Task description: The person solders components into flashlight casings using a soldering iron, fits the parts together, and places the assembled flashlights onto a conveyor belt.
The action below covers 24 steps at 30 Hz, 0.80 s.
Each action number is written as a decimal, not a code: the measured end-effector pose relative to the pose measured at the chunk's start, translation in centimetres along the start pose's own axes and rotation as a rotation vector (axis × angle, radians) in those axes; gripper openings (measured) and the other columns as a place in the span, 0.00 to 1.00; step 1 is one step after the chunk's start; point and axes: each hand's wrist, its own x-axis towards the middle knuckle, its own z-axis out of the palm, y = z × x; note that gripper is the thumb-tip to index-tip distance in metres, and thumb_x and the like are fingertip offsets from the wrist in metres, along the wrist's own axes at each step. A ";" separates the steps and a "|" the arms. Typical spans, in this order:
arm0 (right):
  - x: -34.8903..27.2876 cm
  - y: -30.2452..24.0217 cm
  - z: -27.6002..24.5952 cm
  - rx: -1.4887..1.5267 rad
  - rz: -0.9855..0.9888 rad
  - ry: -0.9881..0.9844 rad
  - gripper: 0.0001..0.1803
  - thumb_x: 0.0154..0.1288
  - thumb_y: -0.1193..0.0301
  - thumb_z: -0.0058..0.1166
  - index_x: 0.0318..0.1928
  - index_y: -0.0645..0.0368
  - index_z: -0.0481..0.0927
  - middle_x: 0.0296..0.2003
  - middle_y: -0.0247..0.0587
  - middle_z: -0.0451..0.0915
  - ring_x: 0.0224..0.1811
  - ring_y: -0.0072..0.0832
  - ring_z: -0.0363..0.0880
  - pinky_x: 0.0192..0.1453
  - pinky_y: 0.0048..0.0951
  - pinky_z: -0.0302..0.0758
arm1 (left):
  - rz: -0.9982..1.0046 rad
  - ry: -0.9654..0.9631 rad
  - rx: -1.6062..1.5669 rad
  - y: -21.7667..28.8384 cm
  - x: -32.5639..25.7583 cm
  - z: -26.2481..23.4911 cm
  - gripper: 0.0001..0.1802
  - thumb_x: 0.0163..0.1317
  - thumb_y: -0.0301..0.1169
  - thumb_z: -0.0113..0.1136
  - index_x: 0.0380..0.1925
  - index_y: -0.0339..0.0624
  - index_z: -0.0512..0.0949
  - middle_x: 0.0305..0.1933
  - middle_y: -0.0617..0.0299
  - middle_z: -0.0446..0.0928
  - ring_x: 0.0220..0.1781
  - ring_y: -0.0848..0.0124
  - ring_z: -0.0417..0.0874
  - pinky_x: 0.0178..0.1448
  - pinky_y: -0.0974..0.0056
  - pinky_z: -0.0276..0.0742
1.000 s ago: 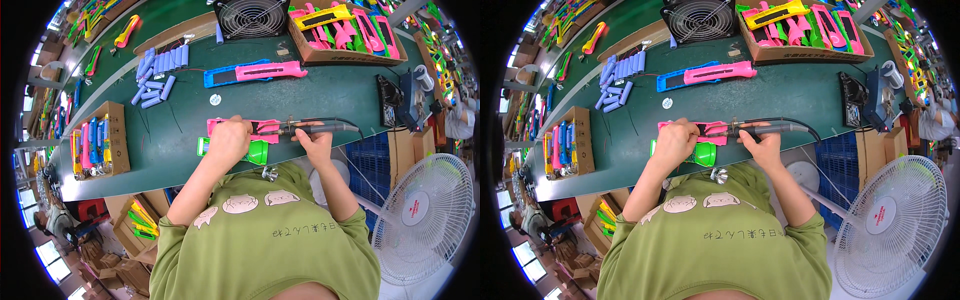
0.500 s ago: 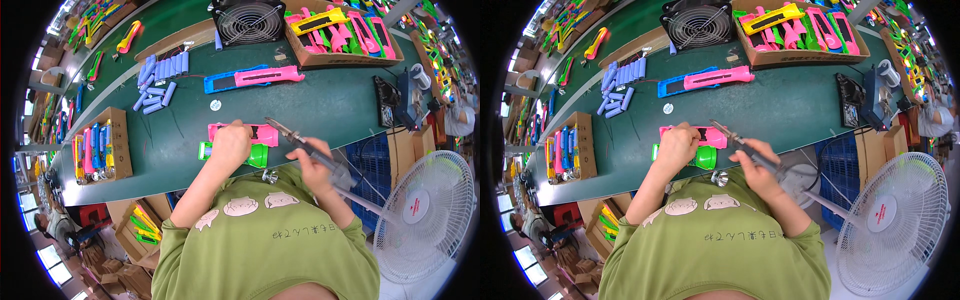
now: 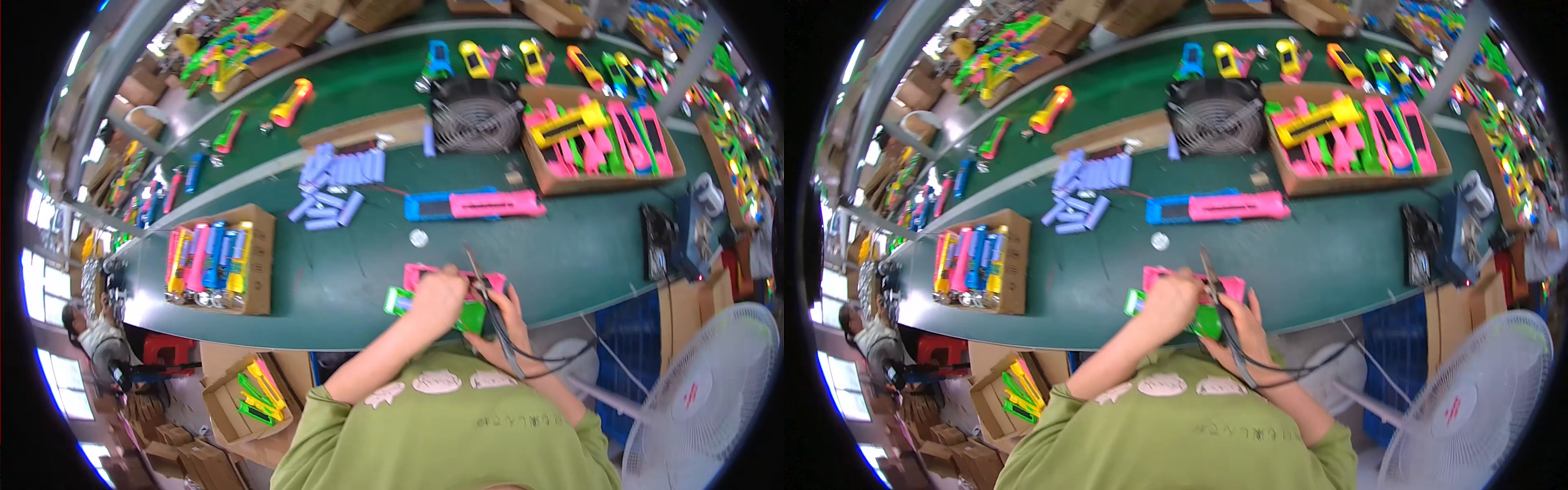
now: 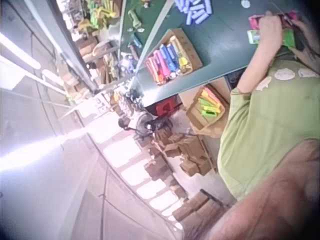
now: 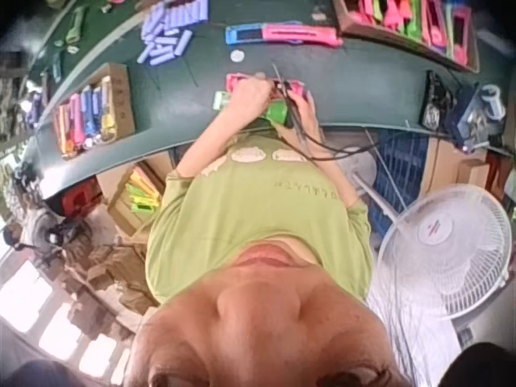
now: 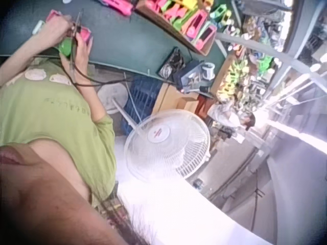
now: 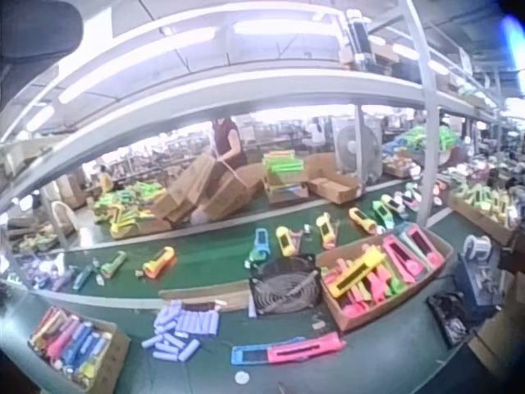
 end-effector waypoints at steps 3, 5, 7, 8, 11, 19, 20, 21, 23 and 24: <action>0.1 0.2 -0.3 -0.032 -0.058 0.002 0.35 0.43 0.69 0.64 0.53 0.60 0.63 0.42 0.44 0.75 0.49 0.39 0.73 0.68 0.52 0.44 | 0.098 -0.081 -0.092 -0.2 -0.6 -1.5 0.08 0.46 0.22 0.52 0.28 0.39 0.78 0.31 0.52 0.72 0.34 0.58 0.75 0.39 0.58 0.73; 0.7 1.0 -1.1 -0.065 -0.089 0.014 0.34 0.43 0.70 0.63 0.53 0.60 0.63 0.44 0.44 0.75 0.49 0.39 0.73 0.68 0.51 0.44 | 0.188 -0.024 -0.165 -0.4 -1.7 -2.9 0.09 0.45 0.22 0.54 0.30 0.40 0.78 0.33 0.54 0.71 0.36 0.59 0.74 0.39 0.58 0.73; 1.9 1.3 -2.1 -0.023 -0.070 -0.091 0.33 0.45 0.72 0.62 0.52 0.60 0.62 0.48 0.44 0.75 0.52 0.38 0.72 0.68 0.51 0.43 | 0.312 -0.021 -0.237 -0.8 -2.5 -4.6 0.12 0.44 0.23 0.59 0.32 0.41 0.78 0.37 0.60 0.70 0.40 0.62 0.71 0.38 0.62 0.72; 2.5 1.2 -2.5 -0.028 -0.070 -0.094 0.33 0.45 0.72 0.62 0.52 0.60 0.62 0.48 0.44 0.75 0.52 0.38 0.72 0.68 0.51 0.43 | 0.312 -0.017 -0.241 -1.1 -2.6 -4.4 0.12 0.44 0.23 0.59 0.32 0.41 0.78 0.37 0.60 0.70 0.40 0.62 0.71 0.38 0.62 0.72; 3.5 0.8 -3.4 -0.061 -0.139 -0.116 0.30 0.48 0.72 0.60 0.52 0.61 0.61 0.49 0.42 0.75 0.52 0.35 0.73 0.69 0.49 0.43 | 0.352 0.082 -0.281 -1.0 -4.0 -2.2 0.12 0.43 0.25 0.62 0.31 0.43 0.78 0.37 0.61 0.72 0.39 0.63 0.72 0.37 0.63 0.72; 1.8 0.8 -3.4 -0.019 -0.092 -0.074 0.32 0.46 0.71 0.62 0.52 0.59 0.61 0.47 0.40 0.77 0.51 0.37 0.74 0.69 0.50 0.43 | 0.160 0.567 -0.326 1.0 -3.3 1.2 0.09 0.42 0.22 0.63 0.26 0.41 0.77 0.26 0.63 0.74 0.27 0.65 0.73 0.33 0.64 0.70; 1.5 0.6 -3.5 -0.030 -0.100 -0.036 0.32 0.45 0.71 0.63 0.51 0.59 0.62 0.47 0.40 0.77 0.50 0.36 0.74 0.69 0.50 0.43 | 0.149 0.549 -0.341 0.9 -3.1 1.3 0.09 0.42 0.22 0.63 0.26 0.41 0.77 0.26 0.63 0.74 0.27 0.65 0.73 0.33 0.64 0.70; 1.3 0.5 -3.6 -0.043 -0.104 0.000 0.31 0.45 0.70 0.64 0.50 0.59 0.62 0.46 0.40 0.77 0.50 0.35 0.74 0.69 0.50 0.43 | 0.161 0.535 -0.296 0.6 -2.8 1.4 0.09 0.41 0.22 0.63 0.27 0.42 0.77 0.26 0.62 0.73 0.28 0.65 0.73 0.32 0.64 0.69; 0.4 0.3 -3.4 -0.012 -0.122 0.122 0.23 0.47 0.72 0.62 0.44 0.57 0.66 0.41 0.37 0.80 0.45 0.33 0.77 0.68 0.50 0.44 | 0.117 0.502 -0.278 0.7 -3.1 1.5 0.10 0.41 0.23 0.62 0.28 0.43 0.77 0.26 0.62 0.72 0.28 0.65 0.72 0.31 0.63 0.68; 0.0 0.2 -3.5 -0.004 -0.147 0.160 0.21 0.49 0.73 0.61 0.43 0.57 0.67 0.38 0.36 0.81 0.43 0.32 0.78 0.68 0.50 0.45 | 0.065 0.488 -0.292 0.8 -3.1 1.3 0.10 0.41 0.23 0.62 0.28 0.44 0.77 0.25 0.62 0.72 0.28 0.65 0.71 0.31 0.63 0.68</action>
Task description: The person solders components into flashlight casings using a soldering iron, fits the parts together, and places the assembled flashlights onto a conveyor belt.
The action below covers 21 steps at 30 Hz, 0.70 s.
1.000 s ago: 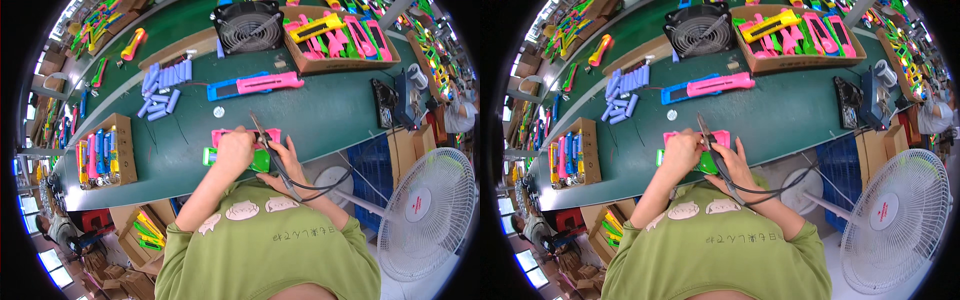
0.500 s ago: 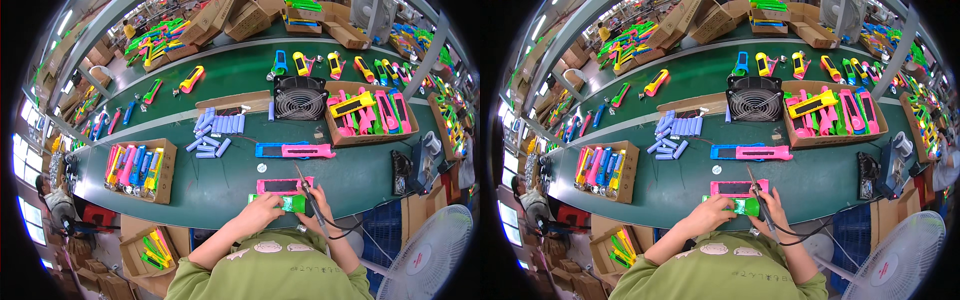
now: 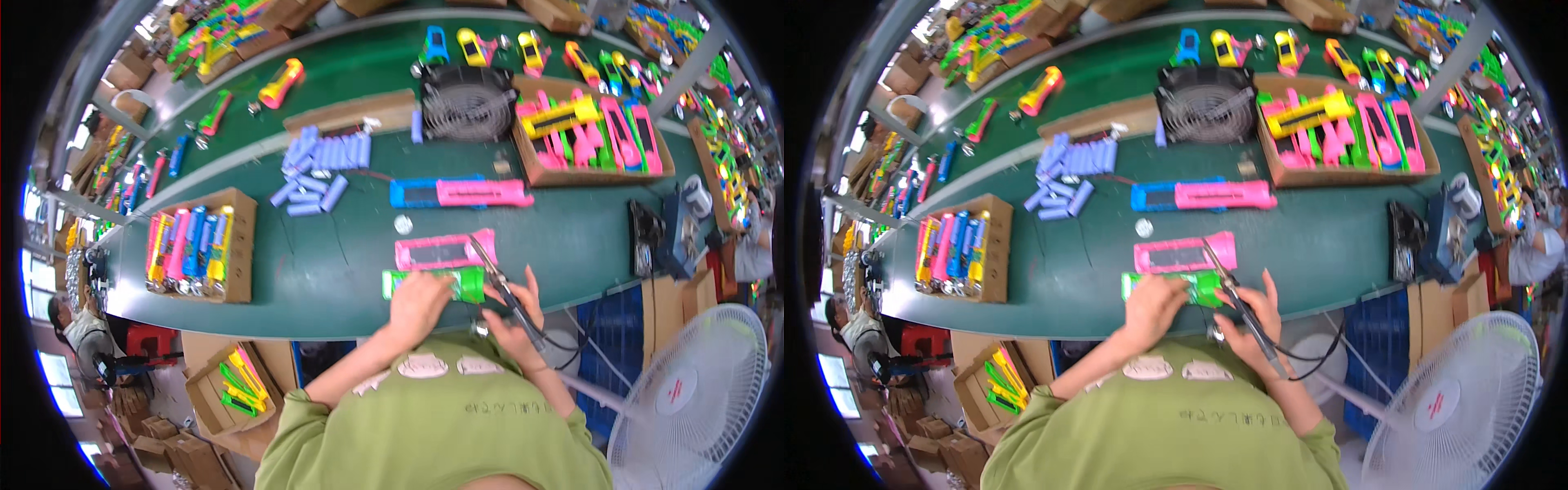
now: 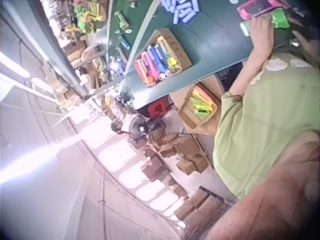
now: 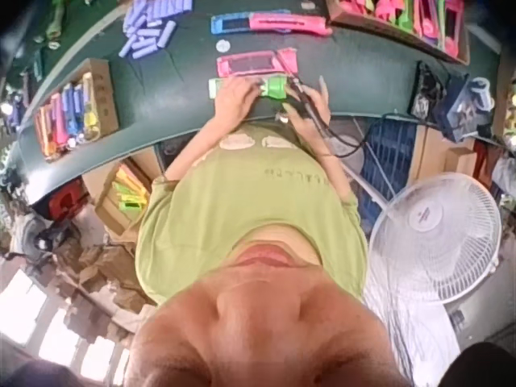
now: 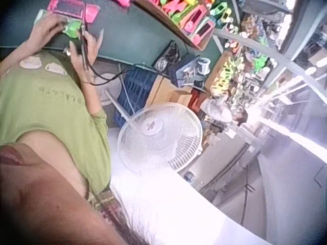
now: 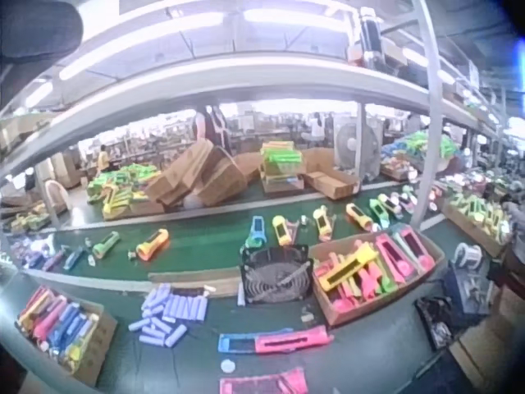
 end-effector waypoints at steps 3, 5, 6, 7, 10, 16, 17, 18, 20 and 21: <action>-1.1 -0.1 -0.6 -0.051 -0.062 0.044 0.14 0.53 0.74 0.58 0.40 0.58 0.69 0.31 0.33 0.82 0.34 0.27 0.79 0.66 0.52 0.48 | 0.043 0.022 -0.026 -0.3 0.4 -0.4 0.10 0.39 0.22 0.64 0.25 0.44 0.77 0.25 0.63 0.73 0.28 0.65 0.72 0.30 0.64 0.67; -1.4 -0.5 -1.3 -0.115 -0.024 -0.009 0.13 0.54 0.74 0.58 0.39 0.59 0.70 0.29 0.33 0.82 0.32 0.27 0.79 0.66 0.52 0.49 | 0.058 0.034 -0.013 -0.6 0.5 -0.2 0.10 0.37 0.21 0.66 0.23 0.43 0.78 0.25 0.63 0.73 0.28 0.66 0.72 0.30 0.65 0.67; -1.6 -0.6 -1.6 -0.167 -0.016 -0.057 0.12 0.54 0.73 0.58 0.38 0.60 0.71 0.27 0.33 0.81 0.31 0.26 0.79 0.66 0.51 0.49 | 0.045 0.021 -0.025 -0.3 0.3 -0.2 0.10 0.37 0.21 0.66 0.23 0.43 0.78 0.25 0.63 0.73 0.28 0.66 0.72 0.30 0.65 0.67; -2.0 -0.3 -1.4 -0.126 -0.023 0.018 0.12 0.54 0.74 0.57 0.38 0.61 0.72 0.22 0.33 0.79 0.28 0.25 0.78 0.66 0.51 0.49 | -0.001 0.004 -0.035 -0.1 0.3 -0.3 0.10 0.37 0.21 0.66 0.24 0.42 0.78 0.26 0.62 0.71 0.29 0.66 0.72 0.30 0.65 0.67; -3.2 0.8 0.0 0.141 0.076 0.256 0.13 0.53 0.76 0.57 0.39 0.63 0.71 0.21 0.35 0.78 0.30 0.25 0.79 0.67 0.52 0.45 | -0.074 -0.046 -0.039 0.2 0.3 -0.6 0.10 0.39 0.19 0.66 0.24 0.39 0.77 0.31 0.59 0.67 0.32 0.66 0.72 0.31 0.66 0.68; -4.1 0.5 1.4 0.600 0.471 0.497 0.13 0.54 0.83 0.52 0.41 0.71 0.69 0.50 0.52 0.65 0.34 0.32 0.79 0.32 0.24 0.81 | -0.239 -0.116 -0.110 0.9 0.5 -1.2 0.07 0.41 0.17 0.62 0.21 0.35 0.74 0.37 0.55 0.66 0.36 0.63 0.73 0.35 0.64 0.71; -4.2 0.7 1.5 0.575 0.475 0.484 0.13 0.54 0.83 0.53 0.41 0.70 0.69 0.50 0.52 0.65 0.34 0.30 0.79 0.33 0.24 0.81 | -0.241 -0.116 -0.108 0.9 0.5 -1.3 0.07 0.41 0.17 0.62 0.21 0.35 0.74 0.37 0.55 0.66 0.36 0.63 0.73 0.35 0.64 0.71; -4.3 0.8 1.5 0.550 0.478 0.470 0.13 0.54 0.82 0.53 0.41 0.70 0.69 0.50 0.52 0.65 0.35 0.29 0.78 0.34 0.25 0.81 | -0.240 -0.135 -0.089 0.9 0.6 -1.4 0.07 0.41 0.17 0.61 0.21 0.35 0.74 0.37 0.55 0.67 0.36 0.63 0.73 0.35 0.64 0.71; -4.2 0.9 1.5 0.561 0.459 0.451 0.13 0.54 0.82 0.54 0.41 0.70 0.69 0.50 0.52 0.65 0.34 0.29 0.78 0.34 0.24 0.81 | -0.237 -0.154 -0.069 0.9 0.7 -1.4 0.06 0.41 0.17 0.61 0.21 0.34 0.74 0.37 0.55 0.67 0.36 0.62 0.73 0.35 0.64 0.71; -4.2 0.9 1.5 0.570 0.440 0.433 0.13 0.54 0.82 0.54 0.41 0.70 0.70 0.51 0.52 0.64 0.34 0.29 0.78 0.34 0.24 0.81 | -0.239 -0.157 -0.065 0.8 0.7 -1.4 0.06 0.41 0.17 0.61 0.21 0.34 0.73 0.37 0.55 0.67 0.36 0.62 0.73 0.35 0.64 0.71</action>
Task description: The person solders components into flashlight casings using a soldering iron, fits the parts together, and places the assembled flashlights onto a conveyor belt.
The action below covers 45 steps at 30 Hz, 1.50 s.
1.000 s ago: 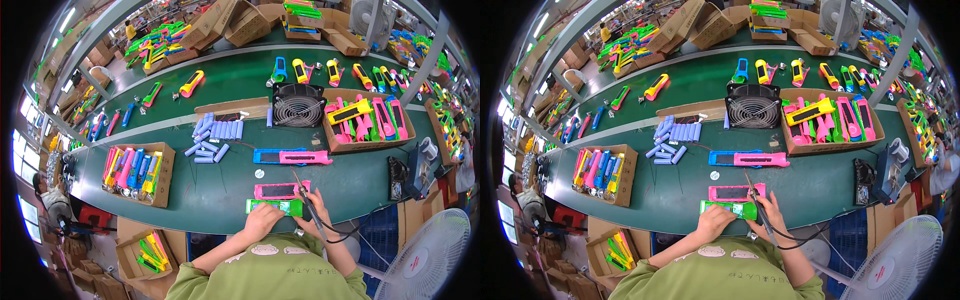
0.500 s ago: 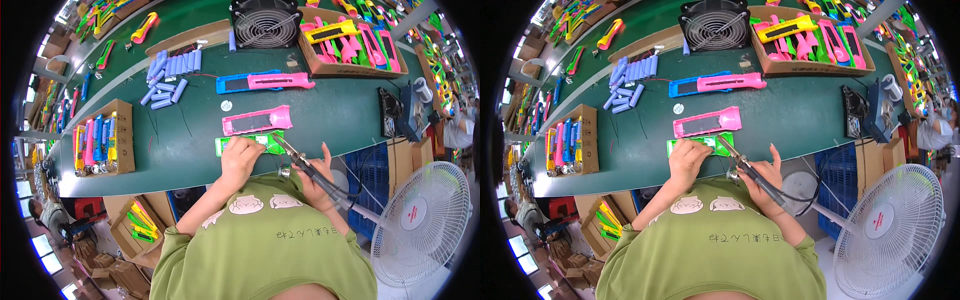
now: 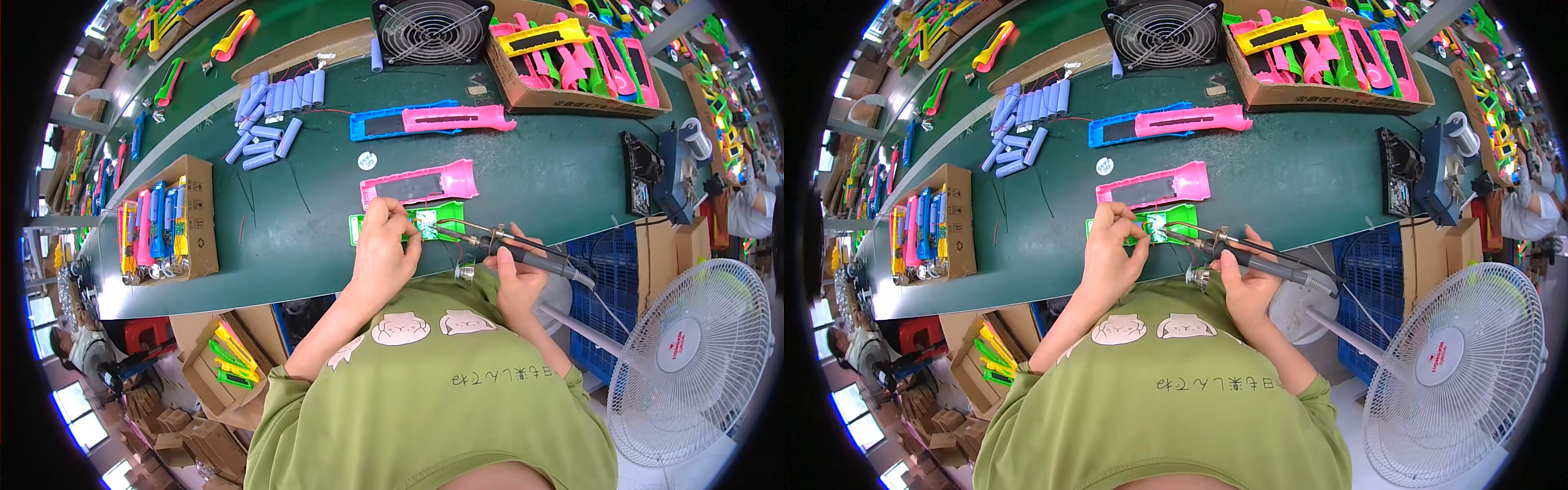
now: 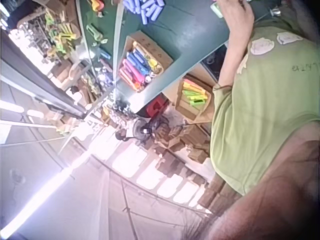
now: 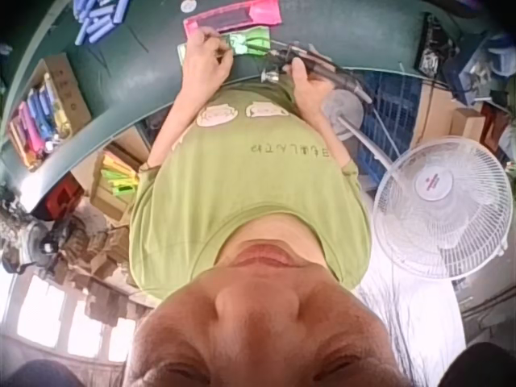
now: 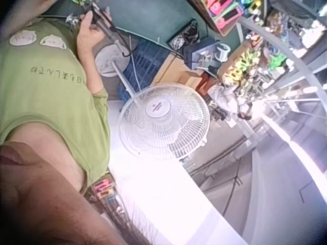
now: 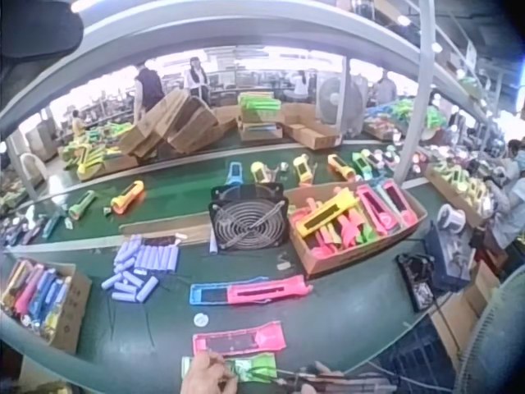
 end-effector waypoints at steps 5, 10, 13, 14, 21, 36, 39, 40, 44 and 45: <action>0.3 0.0 1.0 -0.037 -0.012 0.054 0.13 0.56 0.79 0.53 0.41 0.71 0.70 0.45 0.48 0.70 0.26 0.25 0.78 0.31 0.23 0.77 | 0.006 0.005 -0.002 0.0 0.2 0.0 0.06 0.40 0.17 0.60 0.20 0.34 0.73 0.37 0.54 0.67 0.36 0.62 0.73 0.36 0.64 0.71; 0.4 0.3 0.6 -0.010 0.078 0.005 0.13 0.54 0.82 0.54 0.41 0.70 0.71 0.51 0.52 0.63 0.34 0.29 0.78 0.33 0.24 0.80 | 0.011 -0.001 0.006 0.0 0.4 -0.1 0.06 0.40 0.18 0.60 0.20 0.34 0.73 0.37 0.54 0.67 0.36 0.60 0.73 0.37 0.63 0.71; 0.4 0.2 0.6 -0.007 0.057 -0.018 0.12 0.54 0.82 0.54 0.41 0.70 0.71 0.51 0.52 0.63 0.33 0.30 0.79 0.33 0.24 0.80 | 0.007 -0.010 0.012 -0.1 0.4 -0.1 0.06 0.40 0.18 0.59 0.20 0.34 0.73 0.37 0.54 0.67 0.36 0.60 0.73 0.37 0.63 0.71; 0.4 0.1 0.8 0.001 0.070 -0.006 0.12 0.54 0.82 0.54 0.41 0.70 0.71 0.52 0.52 0.63 0.32 0.30 0.79 0.33 0.24 0.80 | 0.008 -0.010 0.012 0.0 0.4 -0.1 0.06 0.40 0.18 0.59 0.20 0.34 0.73 0.37 0.54 0.67 0.36 0.60 0.73 0.37 0.63 0.71; 0.3 0.1 0.2 0.073 0.081 0.015 0.13 0.56 0.82 0.52 0.42 0.71 0.70 0.54 0.57 0.64 0.28 0.30 0.80 0.32 0.24 0.79 | 0.018 -0.014 0.005 -0.1 0.4 -0.1 0.06 0.40 0.18 0.59 0.20 0.34 0.73 0.36 0.53 0.68 0.36 0.60 0.73 0.37 0.62 0.71; 0.5 -0.9 0.4 -0.029 -0.101 0.065 0.13 0.56 0.82 0.51 0.43 0.68 0.69 0.43 0.53 0.73 0.29 0.30 0.81 0.44 0.34 0.78 | -0.022 0.020 -0.132 0.4 -0.4 -0.4 0.07 0.48 0.19 0.57 0.29 0.35 0.74 0.36 0.54 0.71 0.35 0.64 0.75 0.36 0.65 0.72; 1.2 -0.5 -0.7 -0.174 -0.333 -0.150 0.13 0.56 0.80 0.52 0.42 0.64 0.67 0.31 0.47 0.80 0.33 0.28 0.81 0.60 0.47 0.63 | -0.384 0.012 -0.795 0.6 -3.6 -1.4 0.10 0.59 0.25 0.51 0.40 0.33 0.74 0.38 0.51 0.75 0.36 0.65 0.78 0.37 0.66 0.75; 1.2 -0.7 -0.6 -0.166 -0.333 -0.163 0.13 0.56 0.80 0.52 0.42 0.64 0.67 0.31 0.47 0.80 0.33 0.28 0.81 0.60 0.47 0.63 | -0.774 -0.045 -1.314 0.8 -5.0 -1.9 0.14 0.64 0.28 0.46 0.47 0.31 0.71 0.39 0.49 0.76 0.37 0.64 0.79 0.38 0.66 0.77; 2.5 -2.3 0.9 -0.405 -0.402 -0.375 0.13 0.57 0.77 0.53 0.41 0.61 0.66 0.27 0.40 0.82 0.35 0.27 0.81 0.67 0.52 0.46 | -0.959 0.148 -1.265 -1.2 -8.6 -3.2 0.20 0.68 0.33 0.42 0.54 0.30 0.65 0.39 0.50 0.76 0.35 0.69 0.79 0.36 0.70 0.76; 3.0 -2.4 1.5 -0.522 -0.482 -0.456 0.13 0.57 0.77 0.53 0.41 0.61 0.66 0.29 0.39 0.82 0.35 0.27 0.81 0.67 0.52 0.46 | -0.968 0.179 -1.259 -1.6 -8.9 -3.0 0.20 0.68 0.33 0.42 0.54 0.30 0.65 0.39 0.50 0.76 0.35 0.69 0.79 0.36 0.70 0.76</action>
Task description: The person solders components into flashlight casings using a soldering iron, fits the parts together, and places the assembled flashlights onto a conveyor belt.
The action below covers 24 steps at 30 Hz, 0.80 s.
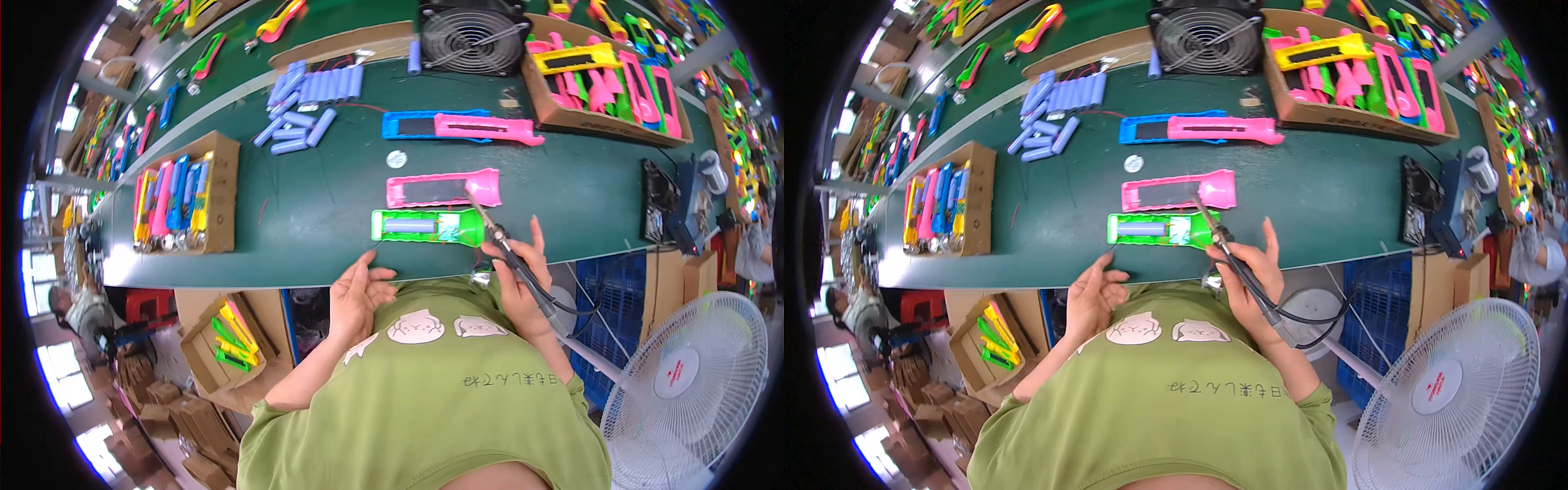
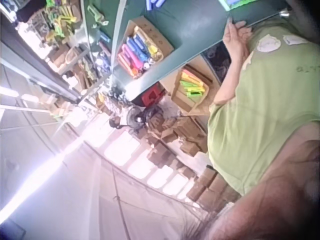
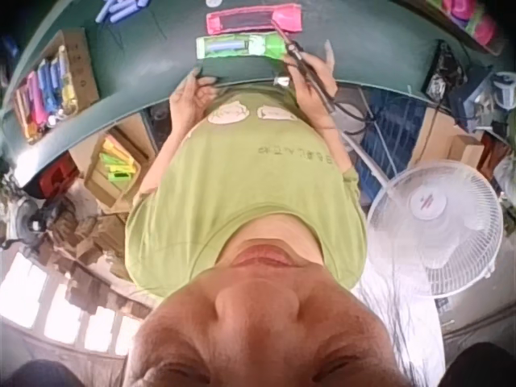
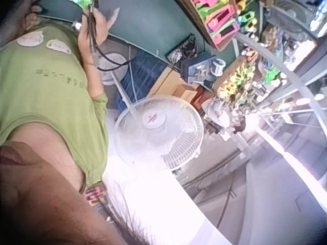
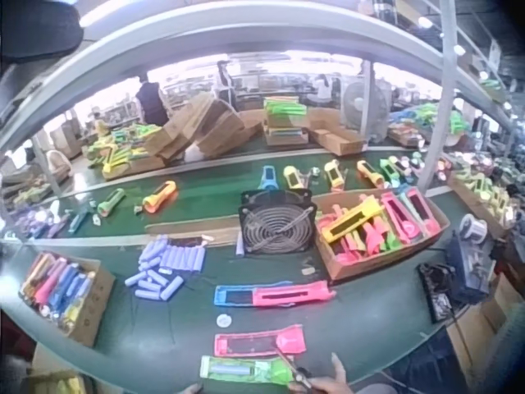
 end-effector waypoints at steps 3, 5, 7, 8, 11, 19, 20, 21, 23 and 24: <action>0.9 -0.5 0.4 -0.073 -0.041 -0.091 0.20 0.53 0.73 0.59 0.44 0.60 0.66 0.37 0.39 0.81 0.39 0.30 0.80 0.67 0.53 0.44 | 0.412 0.233 0.481 0.3 0.6 -0.3 0.14 0.63 0.27 0.48 0.47 0.35 0.74 0.32 0.60 0.70 0.31 0.73 0.75 0.36 0.72 0.73; 1.0 0.1 0.7 -0.185 -0.095 -0.133 0.29 0.47 0.71 0.64 0.49 0.60 0.63 0.43 0.40 0.79 0.46 0.33 0.77 0.68 0.54 0.41 | 1.028 0.262 1.217 1.1 1.4 1.0 0.16 0.49 0.18 0.58 0.40 0.43 0.79 0.39 0.61 0.69 0.32 0.74 0.75 0.36 0.73 0.73; 0.9 0.0 0.6 -0.231 -0.032 -0.191 0.30 0.46 0.72 0.63 0.50 0.60 0.62 0.43 0.40 0.79 0.48 0.34 0.76 0.68 0.53 0.40 | 1.308 0.099 1.208 1.0 2.5 2.5 0.15 0.43 0.21 0.63 0.34 0.45 0.80 0.35 0.61 0.74 0.33 0.68 0.78 0.32 0.66 0.76; 0.8 0.0 0.8 -0.235 0.001 -0.206 0.31 0.46 0.73 0.63 0.50 0.60 0.62 0.43 0.40 0.79 0.48 0.34 0.76 0.69 0.53 0.40 | 1.425 -0.015 1.184 1.3 3.0 3.2 0.13 0.42 0.23 0.63 0.33 0.44 0.80 0.32 0.62 0.76 0.32 0.66 0.78 0.32 0.66 0.75; 1.3 -0.7 1.0 -0.262 0.061 -0.297 0.32 0.45 0.76 0.61 0.51 0.60 0.61 0.45 0.41 0.78 0.48 0.32 0.76 0.69 0.54 0.39 | 1.409 -0.098 1.174 -0.1 4.6 4.5 0.12 0.42 0.25 0.61 0.32 0.42 0.79 0.30 0.62 0.75 0.30 0.67 0.78 0.30 0.66 0.74; 2.2 -0.6 2.0 -0.164 0.101 -0.198 0.25 0.48 0.85 0.45 0.50 0.58 0.68 0.35 0.38 0.75 0.35 0.32 0.75 0.69 0.54 0.37 | 1.363 -0.079 1.212 0.3 4.8 4.9 0.11 0.39 0.22 0.65 0.27 0.44 0.79 0.24 0.65 0.73 0.24 0.70 0.76 0.24 0.67 0.71; 2.4 -0.2 2.2 -0.233 0.029 -0.164 0.25 0.48 0.84 0.46 0.51 0.58 0.68 0.34 0.39 0.74 0.34 0.32 0.75 0.68 0.55 0.37 | 1.367 -0.120 1.200 0.4 4.8 4.9 0.11 0.39 0.22 0.65 0.27 0.44 0.79 0.24 0.65 0.73 0.24 0.70 0.76 0.24 0.67 0.71; 2.3 0.0 1.6 -0.310 0.029 -0.186 0.24 0.50 0.83 0.49 0.51 0.58 0.65 0.38 0.37 0.77 0.34 0.30 0.76 0.68 0.54 0.38 | 1.356 -0.128 1.256 0.5 4.8 5.0 0.13 0.39 0.21 0.65 0.29 0.44 0.80 0.24 0.65 0.72 0.24 0.70 0.75 0.24 0.68 0.71; 2.3 0.3 0.7 -0.393 0.031 -0.204 0.24 0.52 0.82 0.51 0.50 0.57 0.63 0.42 0.35 0.80 0.34 0.28 0.78 0.68 0.54 0.40 | 1.418 -0.128 1.335 0.5 5.1 5.3 0.14 0.37 0.24 0.60 0.30 0.44 0.79 0.23 0.67 0.66 0.23 0.73 0.72 0.22 0.69 0.68; 2.2 0.5 0.6 -0.382 -0.037 -0.102 0.22 0.51 0.81 0.53 0.49 0.58 0.67 0.37 0.36 0.78 0.32 0.28 0.76 0.68 0.55 0.39 | 1.423 -0.144 1.329 0.5 5.2 5.5 0.14 0.37 0.24 0.60 0.30 0.44 0.79 0.23 0.67 0.66 0.23 0.73 0.72 0.22 0.69 0.68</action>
